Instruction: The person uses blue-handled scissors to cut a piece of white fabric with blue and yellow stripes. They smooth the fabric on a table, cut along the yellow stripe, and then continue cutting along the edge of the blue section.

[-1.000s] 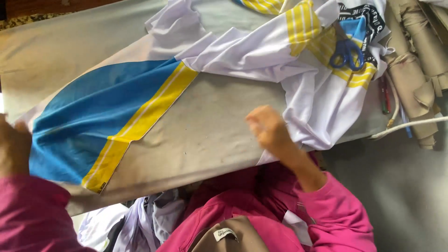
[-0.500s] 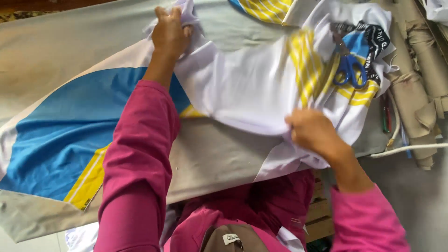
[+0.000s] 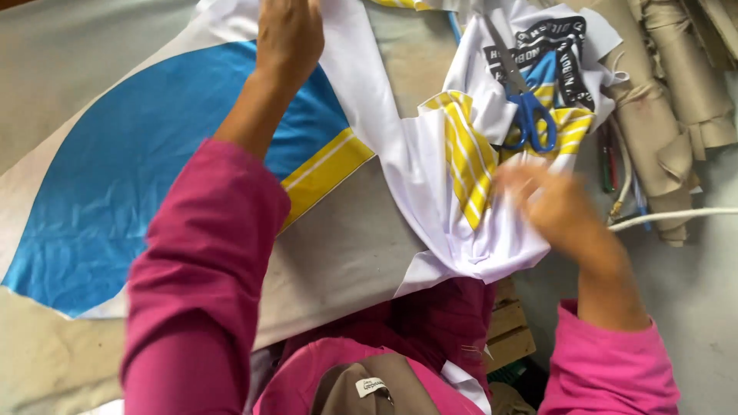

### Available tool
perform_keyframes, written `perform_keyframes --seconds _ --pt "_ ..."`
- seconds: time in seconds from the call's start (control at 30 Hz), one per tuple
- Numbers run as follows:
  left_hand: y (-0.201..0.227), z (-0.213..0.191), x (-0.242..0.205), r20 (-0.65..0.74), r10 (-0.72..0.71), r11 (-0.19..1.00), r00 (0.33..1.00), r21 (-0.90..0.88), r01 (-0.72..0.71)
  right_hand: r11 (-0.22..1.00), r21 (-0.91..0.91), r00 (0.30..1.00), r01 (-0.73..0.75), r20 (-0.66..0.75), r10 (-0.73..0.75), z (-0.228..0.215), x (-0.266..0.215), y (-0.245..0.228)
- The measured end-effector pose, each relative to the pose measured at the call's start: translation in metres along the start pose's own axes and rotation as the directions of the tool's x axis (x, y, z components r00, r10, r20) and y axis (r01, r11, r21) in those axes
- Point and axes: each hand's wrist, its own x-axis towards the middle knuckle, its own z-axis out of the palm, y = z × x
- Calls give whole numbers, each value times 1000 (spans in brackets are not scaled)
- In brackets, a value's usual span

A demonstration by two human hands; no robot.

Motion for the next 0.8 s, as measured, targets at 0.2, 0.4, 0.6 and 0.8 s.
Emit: perform_keyframes --seconds 0.2,0.4,0.6,0.8 --pt "40 -159 -94 205 63 944 977 305 -125 822 -570 638 21 -625 -450 6 56 69" --pt "40 -290 -235 -262 -439 698 860 503 510 688 -657 677 -309 -660 -327 4 74 57" --pt "54 -285 -295 -213 -653 582 727 473 662 769 -536 841 -349 -542 4 -31 97 55" --pt "51 -285 -306 -568 -548 516 614 347 783 692 721 929 -21 -241 280 -22 51 27"
